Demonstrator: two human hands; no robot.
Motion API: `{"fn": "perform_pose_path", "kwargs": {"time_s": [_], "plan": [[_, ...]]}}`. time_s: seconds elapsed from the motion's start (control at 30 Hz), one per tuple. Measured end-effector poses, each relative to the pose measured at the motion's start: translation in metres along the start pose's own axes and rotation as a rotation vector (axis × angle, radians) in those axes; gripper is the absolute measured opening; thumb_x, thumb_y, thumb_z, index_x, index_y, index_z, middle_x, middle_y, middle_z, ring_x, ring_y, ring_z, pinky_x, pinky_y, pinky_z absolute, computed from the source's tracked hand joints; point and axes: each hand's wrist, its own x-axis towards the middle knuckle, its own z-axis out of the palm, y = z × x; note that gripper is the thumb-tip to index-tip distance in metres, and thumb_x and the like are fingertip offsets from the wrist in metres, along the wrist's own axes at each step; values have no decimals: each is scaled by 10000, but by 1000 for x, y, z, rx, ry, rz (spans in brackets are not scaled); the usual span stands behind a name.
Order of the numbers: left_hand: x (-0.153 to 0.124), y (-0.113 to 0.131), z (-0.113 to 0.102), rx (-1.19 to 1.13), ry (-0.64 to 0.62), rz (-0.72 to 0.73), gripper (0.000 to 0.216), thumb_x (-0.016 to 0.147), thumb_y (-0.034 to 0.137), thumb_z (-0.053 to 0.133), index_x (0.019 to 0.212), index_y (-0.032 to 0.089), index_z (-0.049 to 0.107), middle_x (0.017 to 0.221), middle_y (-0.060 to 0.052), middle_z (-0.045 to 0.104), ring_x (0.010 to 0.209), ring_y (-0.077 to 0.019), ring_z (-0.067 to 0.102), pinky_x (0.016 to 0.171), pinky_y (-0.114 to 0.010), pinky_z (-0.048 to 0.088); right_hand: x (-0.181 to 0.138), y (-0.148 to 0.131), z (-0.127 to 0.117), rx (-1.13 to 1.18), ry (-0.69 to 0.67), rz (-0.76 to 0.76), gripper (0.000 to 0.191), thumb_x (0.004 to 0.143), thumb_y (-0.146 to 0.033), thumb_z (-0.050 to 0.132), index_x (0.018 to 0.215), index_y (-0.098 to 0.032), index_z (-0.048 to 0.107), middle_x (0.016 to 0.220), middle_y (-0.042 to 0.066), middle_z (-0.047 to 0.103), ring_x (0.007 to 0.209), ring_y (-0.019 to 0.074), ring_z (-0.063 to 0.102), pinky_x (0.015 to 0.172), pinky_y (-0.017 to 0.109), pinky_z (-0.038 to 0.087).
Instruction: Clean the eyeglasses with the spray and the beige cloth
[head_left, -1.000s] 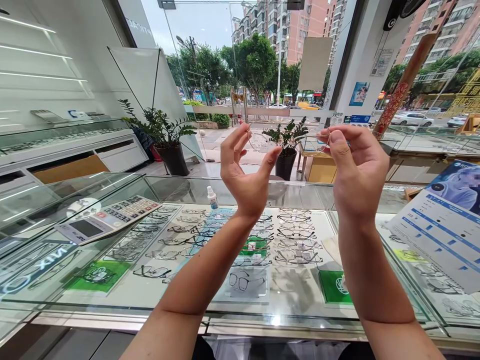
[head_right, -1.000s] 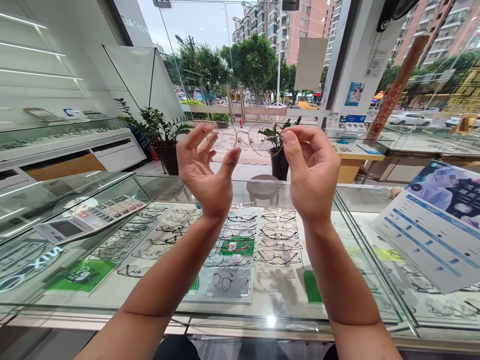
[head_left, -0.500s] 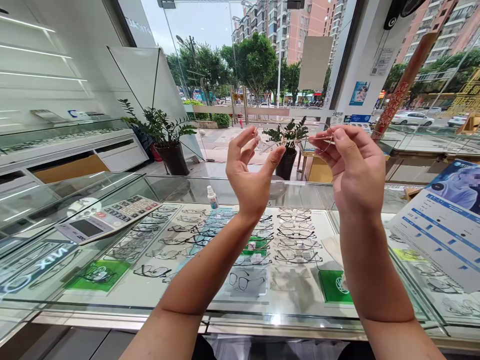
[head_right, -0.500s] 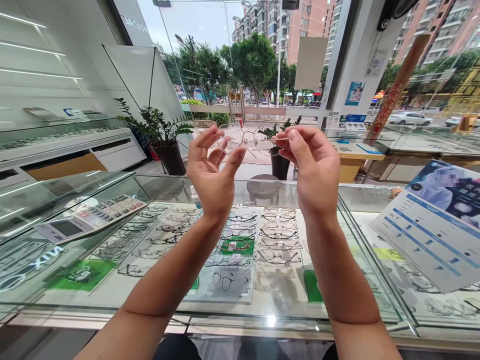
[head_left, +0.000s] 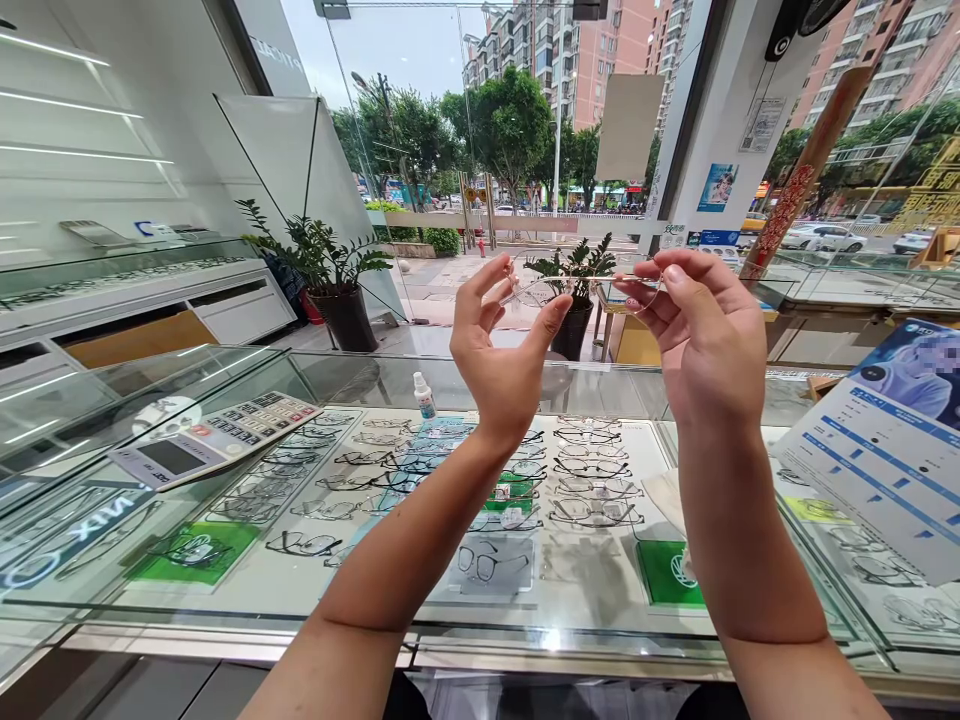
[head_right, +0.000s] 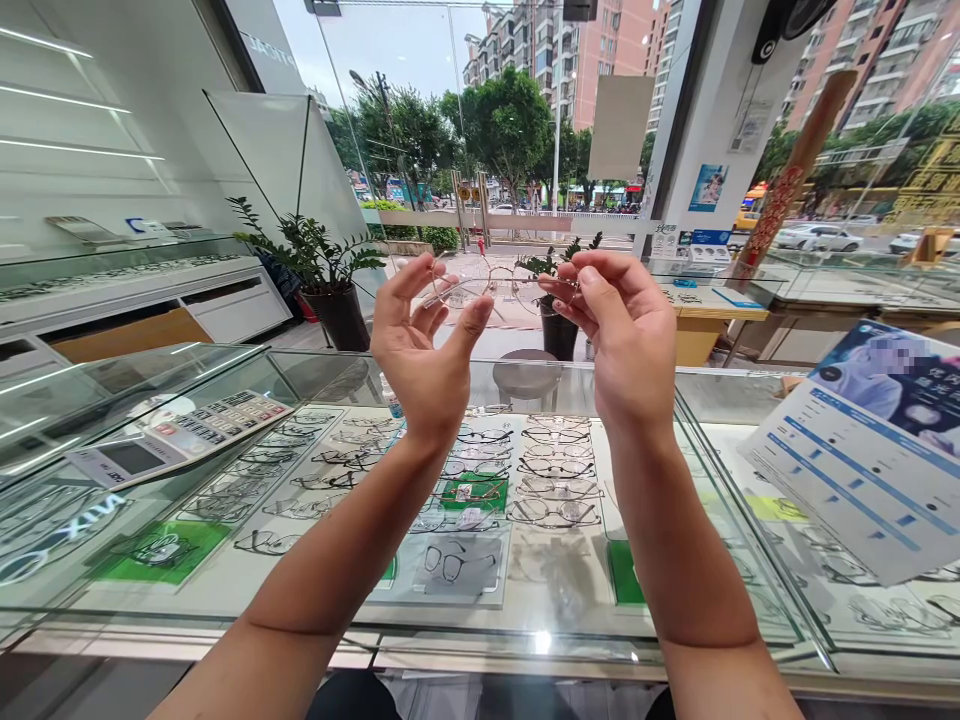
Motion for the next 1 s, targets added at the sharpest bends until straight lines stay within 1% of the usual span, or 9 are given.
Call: {"fn": "perform_pose_path", "kwargs": {"time_s": [0.1, 0.2, 0.27, 0.33, 0.47, 0.67, 0.77, 0.87, 1.0], "plan": [[4, 6, 0, 25, 33, 48, 627, 886, 574, 947, 1421, 346, 712, 1431, -67, 745, 1314, -286, 761, 1127, -456, 615, 1, 0, 2, 65, 47, 48, 100, 1004, -326, 704, 1089, -290, 745, 1187, 51, 823, 1105, 233, 839, 998, 428, 670], [8, 9, -2, 28, 15, 133, 603, 885, 493, 966, 1420, 326, 744, 1397, -78, 765, 1234, -286, 791, 1082, -481, 632, 2, -1, 0, 2, 52, -46, 136, 978, -251, 730, 1097, -274, 791, 1218, 62, 822, 1167, 215, 795, 1083, 421, 622], [11, 10, -5, 39, -64, 170, 634, 870, 441, 980, 1443, 336, 731, 1435, -77, 751, 1235, -283, 782, 1093, -485, 637, 3, -1, -2, -131, -25, -132, 160, 996, -286, 740, 1139, -278, 811, 1269, 67, 817, 1244, 224, 753, 1147, 445, 584], [14, 12, -8, 51, -157, 168, 653, 863, 415, 979, 1457, 359, 715, 1465, -62, 739, 1269, -280, 757, 1123, -479, 639, 3, -2, -4, -247, -128, -160, 160, 1012, -336, 739, 1143, -289, 819, 1273, 66, 816, 1267, 243, 733, 1174, 486, 562], [19, 22, -14, 42, -288, 106, 639, 849, 373, 965, 1442, 364, 729, 1469, -51, 744, 1334, -293, 718, 1146, -469, 655, 4, 0, -6, -328, -251, -147, 125, 1010, -390, 758, 989, -285, 825, 1158, 64, 834, 1182, 259, 743, 1138, 516, 566], [27, 33, -25, -49, -426, 37, 643, 817, 337, 975, 1424, 335, 763, 1426, -65, 758, 1286, -296, 754, 1097, -453, 706, 7, 1, -10, -212, -397, -38, 162, 975, -415, 808, 903, -271, 823, 1093, 46, 841, 1096, 242, 750, 1060, 468, 580], [30, 31, -29, -8, -451, 119, 623, 857, 369, 940, 1452, 342, 758, 1347, -68, 779, 1258, -292, 775, 1019, -433, 743, 7, -1, -11, -128, -483, 84, 227, 965, -472, 817, 893, -256, 821, 1054, 46, 844, 1020, 231, 752, 972, 431, 606], [33, 28, -30, 38, -458, 192, 621, 867, 398, 918, 1464, 347, 753, 1299, -66, 799, 1211, -282, 794, 950, -403, 762, 6, -4, -10, -71, -511, 167, 253, 950, -490, 826, 894, -243, 822, 976, 46, 837, 932, 215, 743, 897, 399, 618], [35, 28, -30, -28, -479, 101, 646, 803, 401, 955, 1420, 335, 777, 1302, -56, 806, 1177, -282, 802, 947, -397, 759, 5, -7, -8, -33, -503, 193, 238, 926, -460, 845, 883, -227, 823, 948, 48, 834, 911, 205, 750, 894, 389, 627]]}}
